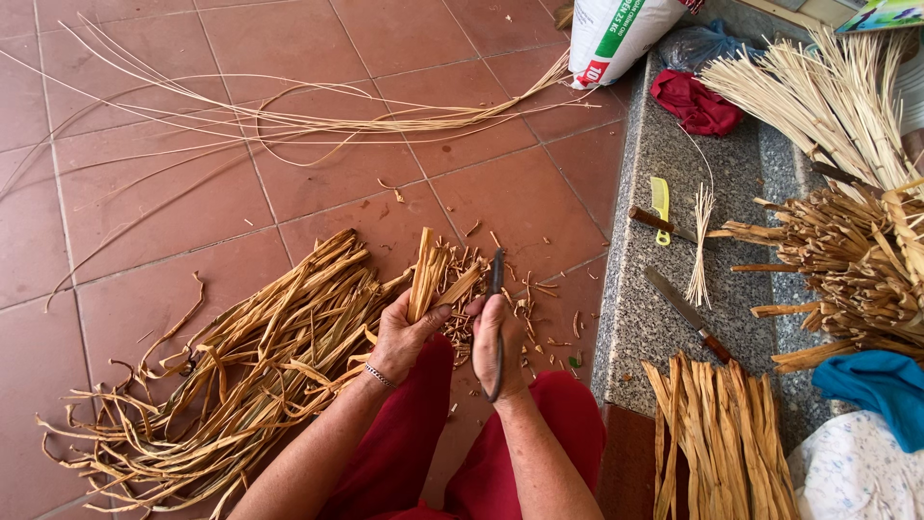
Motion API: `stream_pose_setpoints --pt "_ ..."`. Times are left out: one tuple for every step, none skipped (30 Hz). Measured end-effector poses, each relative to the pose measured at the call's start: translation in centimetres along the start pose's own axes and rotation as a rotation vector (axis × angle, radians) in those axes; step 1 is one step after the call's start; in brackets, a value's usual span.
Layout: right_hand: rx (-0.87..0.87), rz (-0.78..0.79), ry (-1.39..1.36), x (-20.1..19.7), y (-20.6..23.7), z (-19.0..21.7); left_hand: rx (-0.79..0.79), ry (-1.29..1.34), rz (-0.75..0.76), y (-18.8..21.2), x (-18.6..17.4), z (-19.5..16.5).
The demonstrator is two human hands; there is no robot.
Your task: The person sits on a tiled floor and uses shears to trim dried plant strips. They repeatedly pick up strips from a pile, cut them into smaller pieces, and place the trimmed pieces onto a nearby ledge.
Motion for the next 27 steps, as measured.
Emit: stream_pose_setpoints --pt "0.026 -0.001 -0.100 -0.2 -0.2 -0.1 -0.011 -0.024 0.008 0.1 -0.1 -0.3" --pt "-0.004 0.002 -0.084 -0.3 -0.3 0.0 -0.024 -0.050 0.016 0.2 -0.2 -0.6" --pt "-0.029 0.004 -0.068 -0.5 -0.2 0.2 -0.024 -0.016 0.028 0.3 -0.3 -0.9" --pt "-0.053 0.005 -0.050 -0.6 -0.1 0.5 -0.026 0.020 0.040 0.4 -0.3 -1.2" --pt "-0.104 0.037 0.001 -0.5 0.1 0.9 -0.025 0.058 0.054 0.3 -0.2 -1.4" --pt "-0.159 0.068 0.052 -0.2 0.2 1.4 -0.037 0.065 0.038 0.2 -0.2 -1.5" --pt "-0.215 0.100 0.103 0.0 0.4 1.9 -0.048 0.070 0.022 0.1 -0.1 -1.6" --pt "-0.204 0.113 0.163 0.1 0.6 2.2 -0.062 0.075 0.005 0.0 -0.1 -1.6" --pt "-0.192 0.125 0.222 0.2 0.8 2.5 -0.066 0.081 -0.009 0.0 0.0 -1.6" --pt "-0.180 0.137 0.282 0.2 0.8 2.8 -0.070 0.088 -0.023 0.0 0.1 -1.5" --pt "-0.161 0.129 0.321 0.3 0.8 3.0 -0.073 0.095 -0.036 0.0 0.2 -1.4" --pt "-0.142 0.121 0.360 0.3 0.6 3.2 -0.068 0.168 -0.052 -0.1 0.3 -1.3" --pt "-0.123 0.115 0.399 0.3 0.5 3.4 -0.063 0.242 -0.070 -0.2 0.5 -1.1" --pt "-0.097 0.121 0.416 0.3 0.4 3.5 -0.058 0.315 -0.090 -0.2 0.6 -1.0" --pt "-0.069 0.126 0.433 0.3 0.3 3.5 -0.013 0.256 -0.076 -0.2 0.5 -0.9" --pt "-0.039 0.129 0.450 0.3 0.3 3.5 0.030 0.197 -0.061 -0.2 0.5 -0.9" --pt "-0.049 0.133 0.449 0.4 0.3 3.6 0.073 0.139 -0.045 -0.2 0.5 -0.8" --pt "-0.060 0.136 0.449 0.4 0.3 3.6 0.082 0.098 -0.042 -0.2 0.5 -0.7" --pt "-0.072 0.140 0.449 0.4 0.4 3.6 0.092 0.056 -0.039 -0.2 0.4 -0.5" --pt "-0.058 0.135 0.451 0.4 0.4 3.6 0.100 0.014 -0.035 -0.2 0.3 -0.4" --pt "-0.044 0.130 0.453 0.4 0.4 3.4 0.113 -0.001 -0.027 -0.1 0.3 -0.3" --pt "-0.031 0.123 0.456 0.4 0.4 3.3 0.126 -0.014 -0.018 -0.1 0.3 -0.3" --pt "-0.057 0.106 0.442 0.4 0.3 3.2 0.140 -0.027 -0.009 -0.1 0.3 -0.2" --pt "-0.082 0.091 0.429 0.3 0.2 3.2 0.148 -0.041 -0.007 0.0 0.3 -0.2" --pt "-0.108 0.077 0.416 0.3 0.1 3.1 0.156 -0.056 -0.007 0.0 0.3 -0.2" --pt "-0.111 0.071 0.425 0.2 0.1 2.9 0.164 -0.071 -0.008 0.0 0.3 -0.2" --pt "-0.114 0.064 0.432 0.2 0.0 2.8 0.157 -0.055 -0.007 0.0 0.3 -0.1"
Point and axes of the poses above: each hand's wrist, its own y-axis away from the middle knuckle, its own x-axis out of the palm, z = x × y, the point moved 3 cm from there along -y, towards the middle knuckle, and after that the axes turned 9 degrees about x, right-handed, at the moved point
